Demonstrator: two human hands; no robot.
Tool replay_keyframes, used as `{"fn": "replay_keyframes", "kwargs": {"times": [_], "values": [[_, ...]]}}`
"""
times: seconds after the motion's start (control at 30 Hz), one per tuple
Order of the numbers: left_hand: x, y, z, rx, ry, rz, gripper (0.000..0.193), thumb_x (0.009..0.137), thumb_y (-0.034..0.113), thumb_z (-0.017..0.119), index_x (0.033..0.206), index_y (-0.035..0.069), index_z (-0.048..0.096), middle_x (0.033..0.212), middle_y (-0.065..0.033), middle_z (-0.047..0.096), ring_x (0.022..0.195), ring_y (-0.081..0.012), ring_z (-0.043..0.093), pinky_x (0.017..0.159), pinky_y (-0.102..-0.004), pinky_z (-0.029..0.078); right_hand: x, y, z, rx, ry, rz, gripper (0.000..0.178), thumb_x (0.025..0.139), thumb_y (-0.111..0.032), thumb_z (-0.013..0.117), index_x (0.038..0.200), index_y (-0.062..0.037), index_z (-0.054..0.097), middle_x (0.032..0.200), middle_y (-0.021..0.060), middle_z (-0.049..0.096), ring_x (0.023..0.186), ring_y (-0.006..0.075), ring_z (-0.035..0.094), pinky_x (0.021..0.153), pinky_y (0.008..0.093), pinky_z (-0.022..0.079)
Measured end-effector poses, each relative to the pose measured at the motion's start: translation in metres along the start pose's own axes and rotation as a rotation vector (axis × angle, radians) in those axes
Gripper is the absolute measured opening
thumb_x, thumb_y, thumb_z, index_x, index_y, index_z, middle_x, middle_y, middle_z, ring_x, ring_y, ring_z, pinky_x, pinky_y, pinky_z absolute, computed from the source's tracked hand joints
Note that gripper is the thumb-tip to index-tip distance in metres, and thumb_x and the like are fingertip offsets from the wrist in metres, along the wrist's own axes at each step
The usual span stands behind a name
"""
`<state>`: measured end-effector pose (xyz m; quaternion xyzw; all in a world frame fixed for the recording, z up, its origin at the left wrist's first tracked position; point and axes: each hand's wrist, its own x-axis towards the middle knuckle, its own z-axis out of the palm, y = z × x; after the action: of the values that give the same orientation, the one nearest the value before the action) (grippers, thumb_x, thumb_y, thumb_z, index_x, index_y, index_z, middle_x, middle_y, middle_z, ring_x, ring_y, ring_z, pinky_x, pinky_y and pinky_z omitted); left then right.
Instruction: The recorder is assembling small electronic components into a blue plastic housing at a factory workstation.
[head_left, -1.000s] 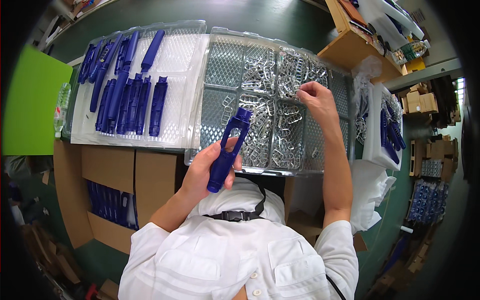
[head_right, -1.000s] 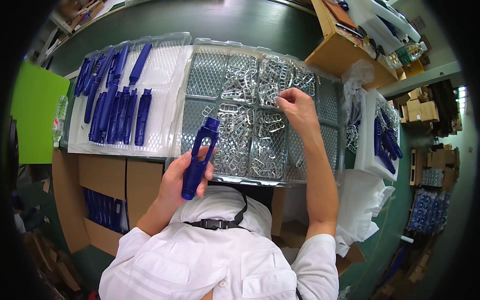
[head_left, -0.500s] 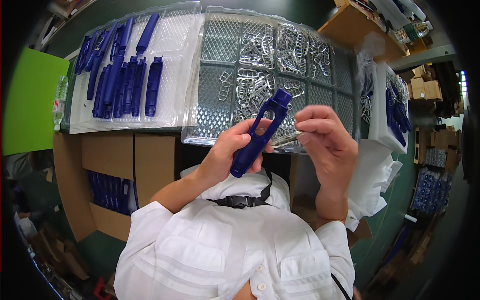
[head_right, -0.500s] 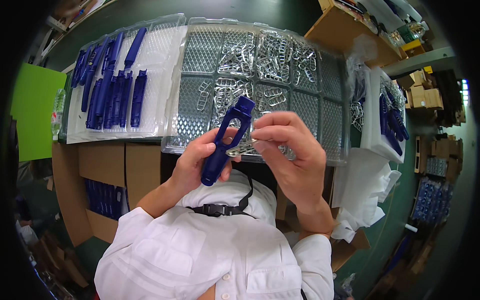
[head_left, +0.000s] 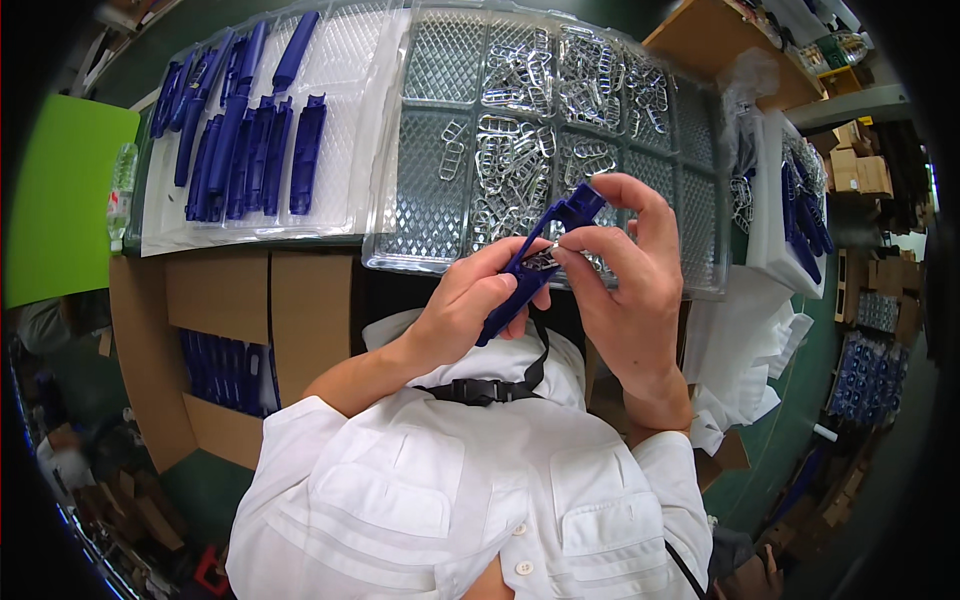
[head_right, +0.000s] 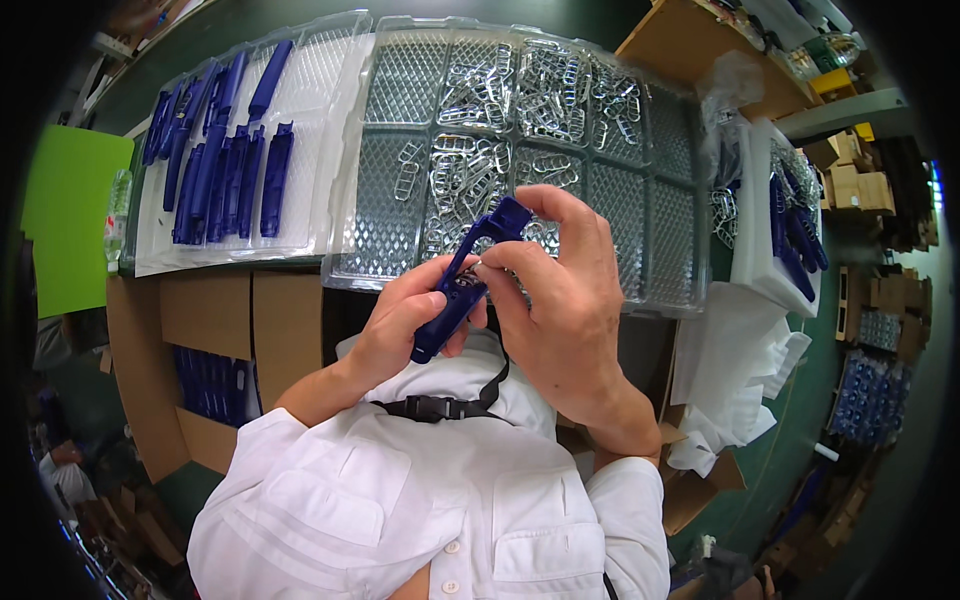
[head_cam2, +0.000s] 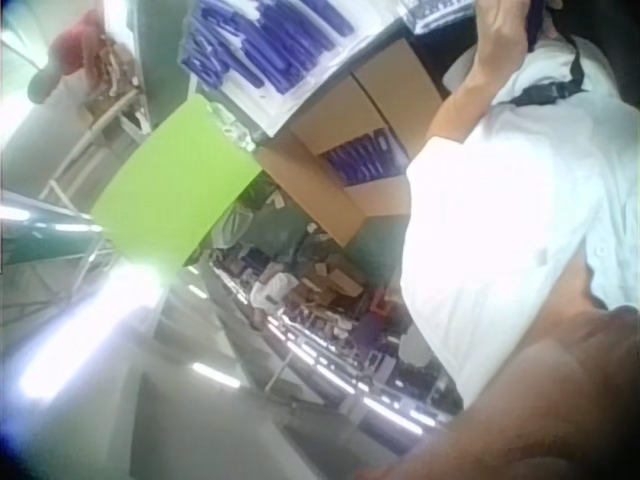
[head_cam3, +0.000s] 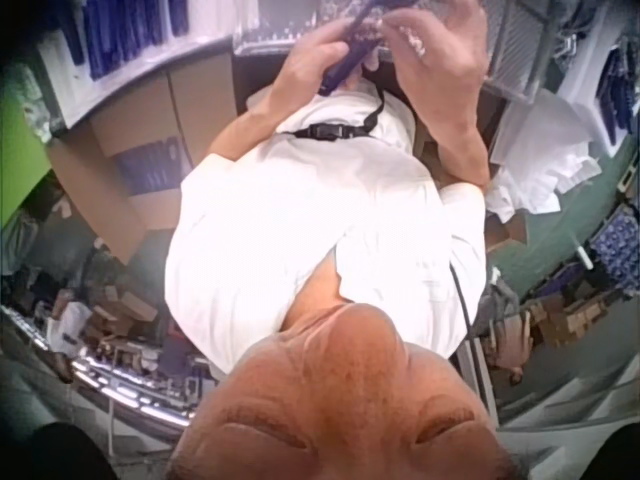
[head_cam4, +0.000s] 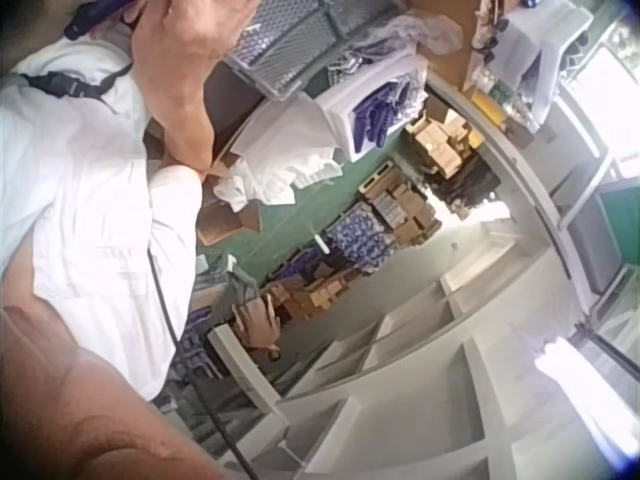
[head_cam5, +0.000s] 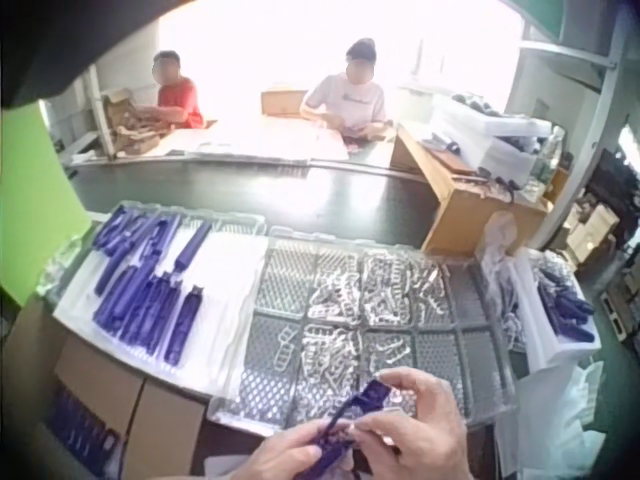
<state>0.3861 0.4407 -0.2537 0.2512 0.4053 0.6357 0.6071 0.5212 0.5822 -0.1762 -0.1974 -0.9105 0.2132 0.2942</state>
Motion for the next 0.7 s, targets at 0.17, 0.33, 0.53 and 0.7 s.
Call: {"fn": "replay_keyframes", "kwargs": {"times": [0.17, 0.33, 0.53, 0.7], "values": [[-0.001, -0.006, -0.002, 0.062, 0.006, 0.036, 0.050, 0.097, 0.008, 0.043, 0.145, -0.003, 0.052, 0.098, -0.0093, 0.069, 0.070, -0.0111, 0.062, 0.062, -0.0265, 0.051, 0.004, 0.007, 0.006, -0.024, -0.027, -0.039, 0.016, 0.077, -0.002, 0.082, 0.088, -0.0026, 0.070, 0.134, 0.0180, 0.063, 0.121, 0.0380, 0.062, 0.091, 0.0453, 0.055], [0.000, -0.011, -0.001, 0.136, 0.053, 0.039, 0.046, 0.094, 0.003, 0.044, 0.138, -0.001, 0.058, 0.089, -0.0062, 0.068, 0.064, -0.0100, 0.059, 0.058, -0.0264, 0.050, 0.003, 0.008, 0.010, 0.012, -0.085, -0.009, 0.015, 0.078, -0.002, 0.081, 0.087, -0.0021, 0.069, 0.134, 0.0170, 0.064, 0.121, 0.0387, 0.062, 0.089, 0.0449, 0.057], [-0.001, -0.013, 0.001, 0.181, 0.099, 0.004, 0.038, 0.096, 0.004, 0.048, 0.131, -0.001, 0.062, 0.085, -0.0044, 0.068, 0.061, -0.0083, 0.059, 0.056, -0.0266, 0.049, 0.002, 0.009, 0.012, -0.003, -0.146, 0.025, 0.017, 0.078, 0.005, 0.079, 0.085, -0.0013, 0.065, 0.132, 0.0168, 0.066, 0.119, 0.0357, 0.064, 0.089, 0.0416, 0.056], [-0.001, -0.014, 0.003, 0.306, 0.105, 0.069, 0.027, 0.101, 0.009, 0.055, 0.125, -0.001, 0.064, 0.081, -0.0038, 0.068, 0.061, -0.0077, 0.061, 0.054, -0.0262, 0.050, -0.009, 0.005, 0.015, 0.024, -0.014, 0.111, 0.029, 0.081, 0.001, 0.081, 0.105, -0.0033, 0.065, 0.139, 0.0160, 0.063, 0.123, 0.0360, 0.065, 0.091, 0.0401, 0.057]]}}
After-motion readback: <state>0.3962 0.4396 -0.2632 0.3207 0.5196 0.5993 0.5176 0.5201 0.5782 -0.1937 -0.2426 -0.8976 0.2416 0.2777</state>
